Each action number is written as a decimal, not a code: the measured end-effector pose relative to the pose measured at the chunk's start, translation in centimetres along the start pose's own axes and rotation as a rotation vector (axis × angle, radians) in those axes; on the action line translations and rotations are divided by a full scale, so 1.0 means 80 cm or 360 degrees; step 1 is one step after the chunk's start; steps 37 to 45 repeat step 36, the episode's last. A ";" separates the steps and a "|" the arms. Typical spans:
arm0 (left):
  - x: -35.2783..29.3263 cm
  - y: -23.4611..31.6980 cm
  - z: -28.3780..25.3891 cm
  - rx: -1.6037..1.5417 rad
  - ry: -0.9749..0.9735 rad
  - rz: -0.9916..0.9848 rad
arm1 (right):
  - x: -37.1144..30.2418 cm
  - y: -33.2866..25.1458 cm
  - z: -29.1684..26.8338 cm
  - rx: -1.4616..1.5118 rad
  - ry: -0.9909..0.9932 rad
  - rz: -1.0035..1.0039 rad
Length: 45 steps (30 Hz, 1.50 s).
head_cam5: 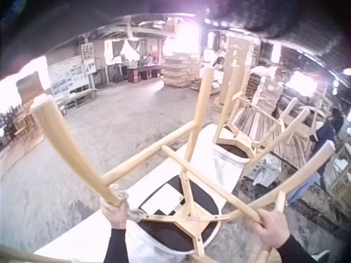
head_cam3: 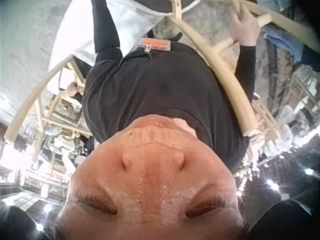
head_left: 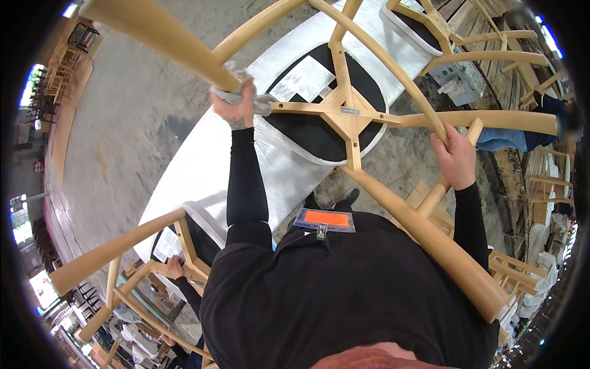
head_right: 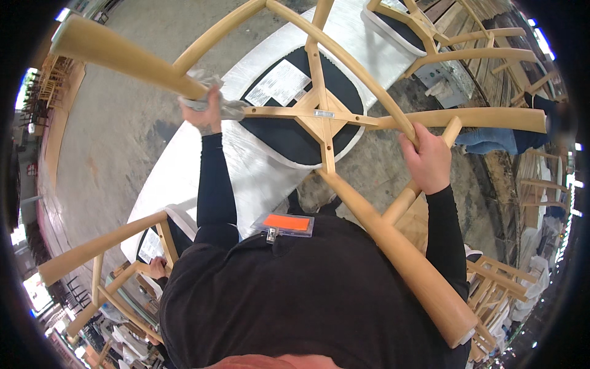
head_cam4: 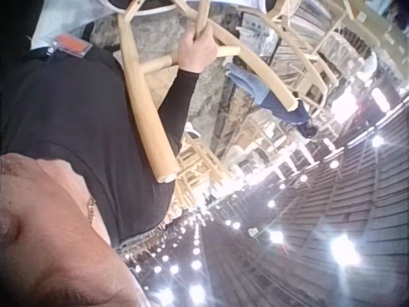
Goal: The person wipes the legs and frame of a wooden chair with a cloth, then places the chair on a pallet. The person repeats the wiping action on another chair.
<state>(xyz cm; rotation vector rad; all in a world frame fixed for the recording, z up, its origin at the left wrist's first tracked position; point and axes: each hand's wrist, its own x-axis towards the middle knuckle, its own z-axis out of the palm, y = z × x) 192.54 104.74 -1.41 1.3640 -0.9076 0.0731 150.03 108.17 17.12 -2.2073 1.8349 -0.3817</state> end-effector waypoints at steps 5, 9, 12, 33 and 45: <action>-0.096 -0.110 -0.010 0.0213 -0.0539 -0.0527 | 0.004 0.011 0.006 -0.0014 0.0052 -0.0122; -0.117 -0.121 0.002 0.0536 -0.0493 -0.0808 | 0.004 0.012 0.009 0.0011 0.0094 -0.0139; -0.130 -0.061 0.038 0.0217 -0.0472 -0.1423 | -0.006 0.017 0.005 -0.0039 0.0090 -0.0101; -0.317 0.107 0.239 0.0556 -0.2097 0.1401 | 0.005 0.018 -0.002 0.0073 0.0008 0.0013; -0.303 0.075 0.222 0.0672 -0.2027 0.1570 | -0.003 0.033 0.001 -0.0045 0.0045 0.0002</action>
